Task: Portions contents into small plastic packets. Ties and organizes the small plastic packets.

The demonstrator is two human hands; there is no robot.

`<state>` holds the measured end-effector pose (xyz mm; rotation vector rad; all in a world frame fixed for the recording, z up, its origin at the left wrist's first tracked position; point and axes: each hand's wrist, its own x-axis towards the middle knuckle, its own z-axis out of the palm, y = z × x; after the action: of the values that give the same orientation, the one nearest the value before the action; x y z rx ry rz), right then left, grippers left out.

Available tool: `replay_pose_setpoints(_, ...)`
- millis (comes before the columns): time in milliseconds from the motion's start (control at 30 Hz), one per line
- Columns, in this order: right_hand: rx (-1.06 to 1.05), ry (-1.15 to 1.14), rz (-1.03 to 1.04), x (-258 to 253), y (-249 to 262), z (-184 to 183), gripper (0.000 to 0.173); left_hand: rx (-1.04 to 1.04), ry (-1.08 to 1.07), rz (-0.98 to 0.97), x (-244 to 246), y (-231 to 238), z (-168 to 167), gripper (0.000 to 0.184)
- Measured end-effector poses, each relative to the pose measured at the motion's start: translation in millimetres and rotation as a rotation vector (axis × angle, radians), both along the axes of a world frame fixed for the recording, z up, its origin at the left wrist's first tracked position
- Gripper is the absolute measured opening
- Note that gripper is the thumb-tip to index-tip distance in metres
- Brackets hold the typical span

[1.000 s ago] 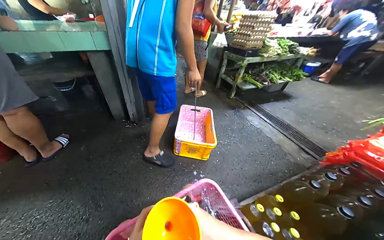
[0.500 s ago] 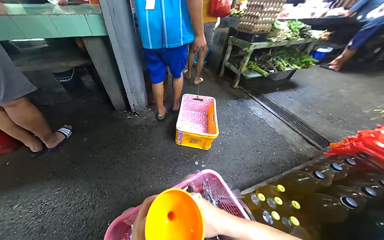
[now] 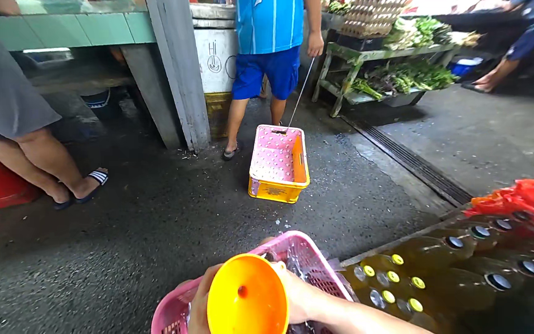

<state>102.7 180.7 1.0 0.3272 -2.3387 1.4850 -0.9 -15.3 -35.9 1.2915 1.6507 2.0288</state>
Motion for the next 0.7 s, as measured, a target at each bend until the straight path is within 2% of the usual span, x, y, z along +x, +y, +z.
replay_pose_setpoints(200,0.011,-0.023,-0.004,1.3,0.3,-0.2,0.027,-0.003,-0.001,-0.006,0.3,-1.5,-1.5,0.054)
replay_pose_setpoints(400,0.008,-0.036,0.011,1.1,1.8,-1.0,0.026,-0.064,0.023,0.015,-5.7,-3.6,-12.0,0.048)
replay_pose_setpoints(533,0.004,-0.046,0.019,0.5,3.0,0.8,0.028,-0.070,-0.016,0.031,-4.8,1.3,-1.1,0.048)
replay_pose_setpoints(700,0.037,0.001,0.005,-0.6,3.6,0.5,0.025,-0.060,-0.170,0.085,2.6,9.0,2.2,0.067)
